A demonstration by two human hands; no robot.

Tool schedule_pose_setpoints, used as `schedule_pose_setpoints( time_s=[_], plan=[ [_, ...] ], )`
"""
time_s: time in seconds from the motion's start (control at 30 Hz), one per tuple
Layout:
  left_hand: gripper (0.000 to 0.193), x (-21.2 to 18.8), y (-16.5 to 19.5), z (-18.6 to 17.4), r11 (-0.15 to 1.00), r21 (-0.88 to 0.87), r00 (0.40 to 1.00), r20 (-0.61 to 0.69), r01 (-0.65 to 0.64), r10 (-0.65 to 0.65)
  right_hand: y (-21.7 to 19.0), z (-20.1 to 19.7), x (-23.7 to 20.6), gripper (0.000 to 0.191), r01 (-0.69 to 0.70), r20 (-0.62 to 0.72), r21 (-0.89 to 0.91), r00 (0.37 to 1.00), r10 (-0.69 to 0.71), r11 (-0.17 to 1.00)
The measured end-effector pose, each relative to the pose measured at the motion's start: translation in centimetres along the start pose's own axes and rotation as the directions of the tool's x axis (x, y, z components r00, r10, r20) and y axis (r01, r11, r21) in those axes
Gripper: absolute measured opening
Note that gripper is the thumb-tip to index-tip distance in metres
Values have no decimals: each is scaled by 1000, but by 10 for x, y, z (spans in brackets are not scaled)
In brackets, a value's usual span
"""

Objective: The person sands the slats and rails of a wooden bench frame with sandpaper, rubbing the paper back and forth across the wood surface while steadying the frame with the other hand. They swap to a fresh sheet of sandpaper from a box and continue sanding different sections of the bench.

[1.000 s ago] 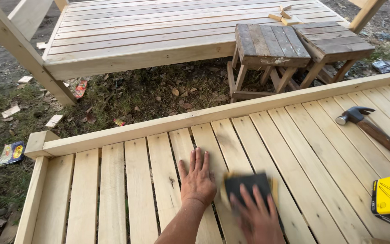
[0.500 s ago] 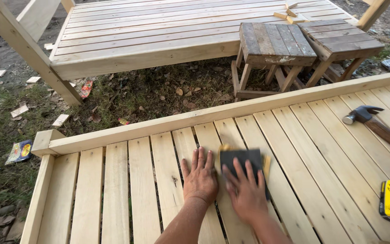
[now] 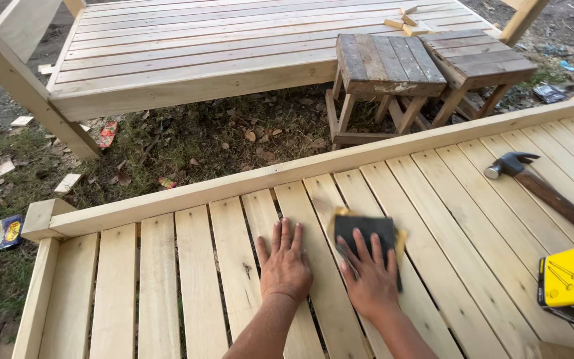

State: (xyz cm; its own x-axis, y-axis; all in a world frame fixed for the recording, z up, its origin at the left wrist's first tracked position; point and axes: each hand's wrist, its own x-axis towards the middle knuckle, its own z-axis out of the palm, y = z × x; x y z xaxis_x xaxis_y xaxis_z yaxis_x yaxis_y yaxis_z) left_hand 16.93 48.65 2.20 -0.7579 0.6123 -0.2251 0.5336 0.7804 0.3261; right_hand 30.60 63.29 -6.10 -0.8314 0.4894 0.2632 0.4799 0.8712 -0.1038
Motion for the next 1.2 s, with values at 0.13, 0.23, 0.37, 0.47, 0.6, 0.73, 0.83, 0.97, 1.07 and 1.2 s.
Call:
schedule_pose_setpoints(
  time_s=[0.13,0.23,0.37,0.47,0.6,0.73,0.83,0.97,1.07,1.2],
  plan=[
    [61,0,2,-1,1000,14,1000,-15,-15,15,48,7,-116,60,139,-245,-183,952,-182,973],
    [62,2,2,1,1000,18,999,-35,-16,17,78,25,-149,61,65,-269,-246,954,-132,967],
    [63,3,3,3,1000,9,999,-37,-20,21,108,24,-72,59,-139,-150,-90,981,125,986],
    [67,0,3,1,1000,10,1000,-18,-15,15,124,10,-11,56,-196,-52,-96,980,191,976],
    [69,-3,4,0,1000,8,998,-52,-24,25,124,-8,-67,59,-142,-41,-117,990,138,983],
    [75,-1,10,6,999,46,1000,-16,-12,12,130,-17,-174,57,-49,-192,-64,981,36,997],
    [77,1,15,9,990,143,1000,10,-12,11,151,-15,-167,57,-139,-150,-104,981,123,985],
    [81,-6,21,2,968,251,1000,21,-10,5,184,-14,-96,58,-264,-41,-125,965,261,956],
    [83,-15,29,-10,960,278,997,73,-24,3,184,-17,-90,57,-299,7,-134,953,303,945],
    [87,-12,61,-15,951,302,981,191,-73,15,159,-20,-160,60,-135,-90,-47,987,131,990]
  ],
)
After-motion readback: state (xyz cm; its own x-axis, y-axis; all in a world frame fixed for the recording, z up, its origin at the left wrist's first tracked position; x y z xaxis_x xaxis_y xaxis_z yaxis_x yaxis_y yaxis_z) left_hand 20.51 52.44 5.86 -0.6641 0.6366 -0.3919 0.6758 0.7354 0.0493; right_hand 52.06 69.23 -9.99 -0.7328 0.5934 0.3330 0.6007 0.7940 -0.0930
